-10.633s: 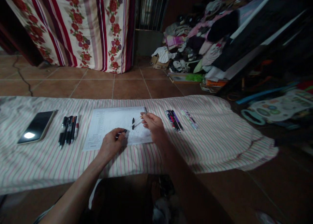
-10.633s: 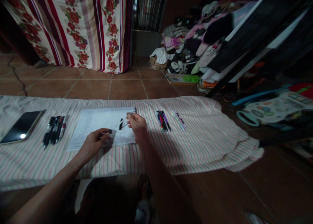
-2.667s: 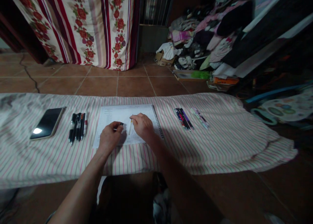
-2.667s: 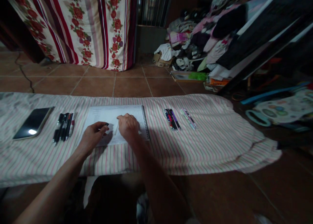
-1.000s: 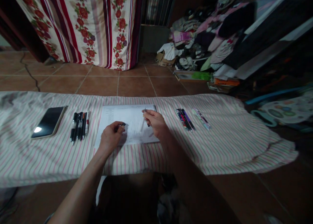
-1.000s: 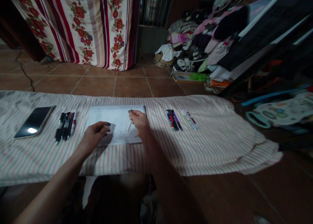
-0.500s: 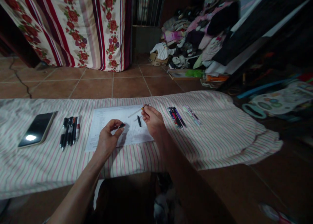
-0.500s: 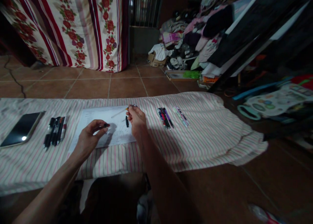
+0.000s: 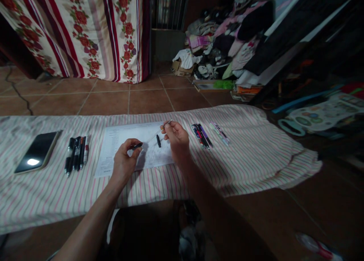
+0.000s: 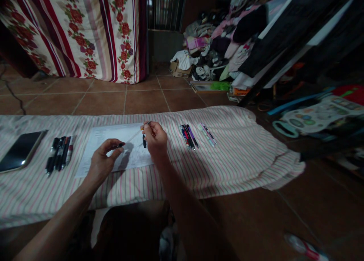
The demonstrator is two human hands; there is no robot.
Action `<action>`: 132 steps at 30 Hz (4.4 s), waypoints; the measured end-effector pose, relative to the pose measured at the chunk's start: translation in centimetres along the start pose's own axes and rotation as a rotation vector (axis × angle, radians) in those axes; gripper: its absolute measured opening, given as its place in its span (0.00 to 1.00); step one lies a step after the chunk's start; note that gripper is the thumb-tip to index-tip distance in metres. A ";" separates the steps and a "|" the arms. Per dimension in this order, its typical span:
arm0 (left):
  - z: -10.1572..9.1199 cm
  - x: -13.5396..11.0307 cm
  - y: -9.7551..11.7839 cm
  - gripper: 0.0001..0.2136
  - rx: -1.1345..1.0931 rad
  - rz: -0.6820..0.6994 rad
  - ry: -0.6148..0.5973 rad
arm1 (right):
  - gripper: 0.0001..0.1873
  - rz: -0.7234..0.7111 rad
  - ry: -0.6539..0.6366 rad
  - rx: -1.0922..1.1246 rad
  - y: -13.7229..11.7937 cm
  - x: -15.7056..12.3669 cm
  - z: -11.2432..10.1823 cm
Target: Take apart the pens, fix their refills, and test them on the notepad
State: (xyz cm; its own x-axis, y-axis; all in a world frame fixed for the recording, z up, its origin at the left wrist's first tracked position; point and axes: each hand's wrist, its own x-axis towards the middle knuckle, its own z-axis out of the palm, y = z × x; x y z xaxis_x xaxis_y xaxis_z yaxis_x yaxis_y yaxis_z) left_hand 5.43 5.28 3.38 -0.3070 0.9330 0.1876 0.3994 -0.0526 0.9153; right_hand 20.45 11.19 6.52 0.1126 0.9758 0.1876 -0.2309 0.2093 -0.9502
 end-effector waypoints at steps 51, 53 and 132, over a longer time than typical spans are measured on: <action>0.3 -0.3 0.5 0.09 0.151 0.049 -0.035 | 0.09 -0.077 -0.118 -0.263 -0.1 -1.0 0.8; 0.3 -0.3 0.6 0.09 0.138 0.045 -0.033 | 0.09 -0.078 -0.123 -0.267 0.0 -1.0 0.8; 0.0 -0.2 1.7 0.15 -0.073 -0.091 -0.071 | 0.09 -0.049 -0.283 -0.362 0.1 -1.2 0.9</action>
State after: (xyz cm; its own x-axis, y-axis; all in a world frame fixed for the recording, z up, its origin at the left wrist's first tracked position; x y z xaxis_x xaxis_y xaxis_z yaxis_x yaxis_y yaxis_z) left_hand 6.15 4.96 4.90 -0.2763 0.9578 0.0796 0.3080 0.0097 0.9513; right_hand 19.43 10.06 6.43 -0.1652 0.9547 0.2475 0.1265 0.2694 -0.9547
